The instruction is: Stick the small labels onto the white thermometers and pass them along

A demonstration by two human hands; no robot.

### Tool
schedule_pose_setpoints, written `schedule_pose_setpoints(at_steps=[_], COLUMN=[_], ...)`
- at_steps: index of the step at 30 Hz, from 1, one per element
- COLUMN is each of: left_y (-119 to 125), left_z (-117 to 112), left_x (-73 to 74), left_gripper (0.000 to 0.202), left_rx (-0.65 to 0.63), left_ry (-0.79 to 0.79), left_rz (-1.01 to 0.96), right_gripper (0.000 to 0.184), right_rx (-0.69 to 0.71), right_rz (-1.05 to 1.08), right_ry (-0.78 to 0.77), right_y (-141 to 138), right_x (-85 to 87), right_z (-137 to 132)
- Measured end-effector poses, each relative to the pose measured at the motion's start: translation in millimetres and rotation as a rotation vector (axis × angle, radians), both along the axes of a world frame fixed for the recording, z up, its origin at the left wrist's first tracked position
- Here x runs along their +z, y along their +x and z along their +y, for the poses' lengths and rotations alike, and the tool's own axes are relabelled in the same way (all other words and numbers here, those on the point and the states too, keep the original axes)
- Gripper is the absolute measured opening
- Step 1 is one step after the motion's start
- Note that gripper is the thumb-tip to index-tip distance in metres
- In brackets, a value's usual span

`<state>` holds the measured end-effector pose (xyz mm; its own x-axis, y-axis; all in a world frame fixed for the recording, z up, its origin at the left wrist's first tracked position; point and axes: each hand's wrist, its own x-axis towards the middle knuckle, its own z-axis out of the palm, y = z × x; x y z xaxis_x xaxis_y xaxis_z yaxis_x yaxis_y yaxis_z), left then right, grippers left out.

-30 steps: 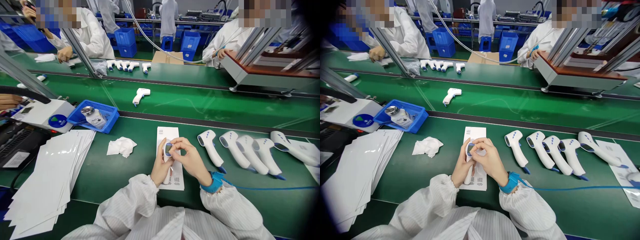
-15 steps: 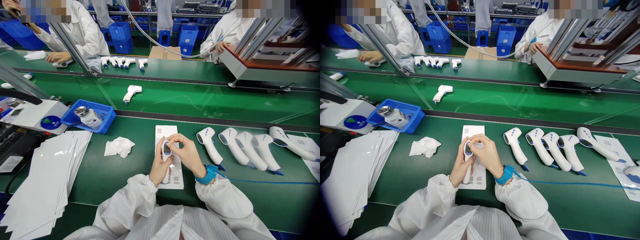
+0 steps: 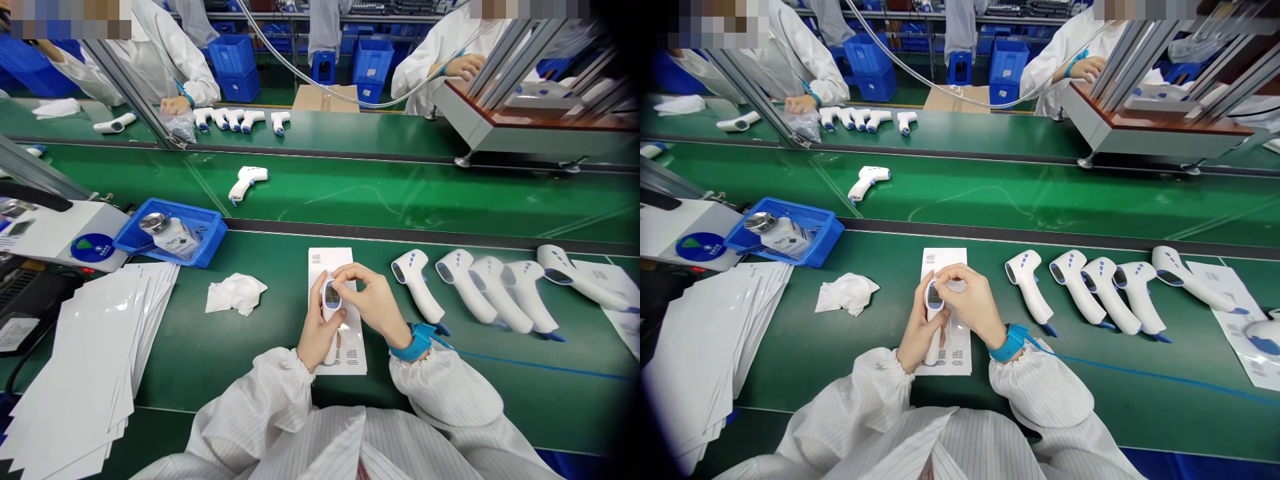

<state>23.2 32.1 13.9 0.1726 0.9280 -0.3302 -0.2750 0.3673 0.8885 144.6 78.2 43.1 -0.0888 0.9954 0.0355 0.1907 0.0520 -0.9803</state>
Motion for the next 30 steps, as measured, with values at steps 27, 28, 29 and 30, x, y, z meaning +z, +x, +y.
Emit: schedule_pose_setpoints(at_steps=[27,28,29,30], left_y=[-3.4,-3.7,-4.0,-4.4], left_z=[-1.6,-1.7,-1.9,-2.1], left_x=[6.3,6.4,6.1,5.4], left_gripper=[0.084,0.083,0.082,0.081], left_rx=[-0.028,-0.026,-0.024,-0.024], left_ry=[-0.050,-0.054,-0.056,-0.056], left_rz=[-0.078,-0.084,-0.090,-0.096], right_gripper=[0.007,0.007,0.007,0.007], right_rx=[-0.005,-0.005,-0.005,-0.004], right_rz=[-0.009,-0.008,-0.009,-0.010], right_ry=[0.007,0.009,0.010,0.012], right_y=[-1.3,-1.3,-1.4,-1.4], right_x=[-2.1,-2.0,-1.9,-1.9], right_z=[0.9,0.7,0.5,0.4])
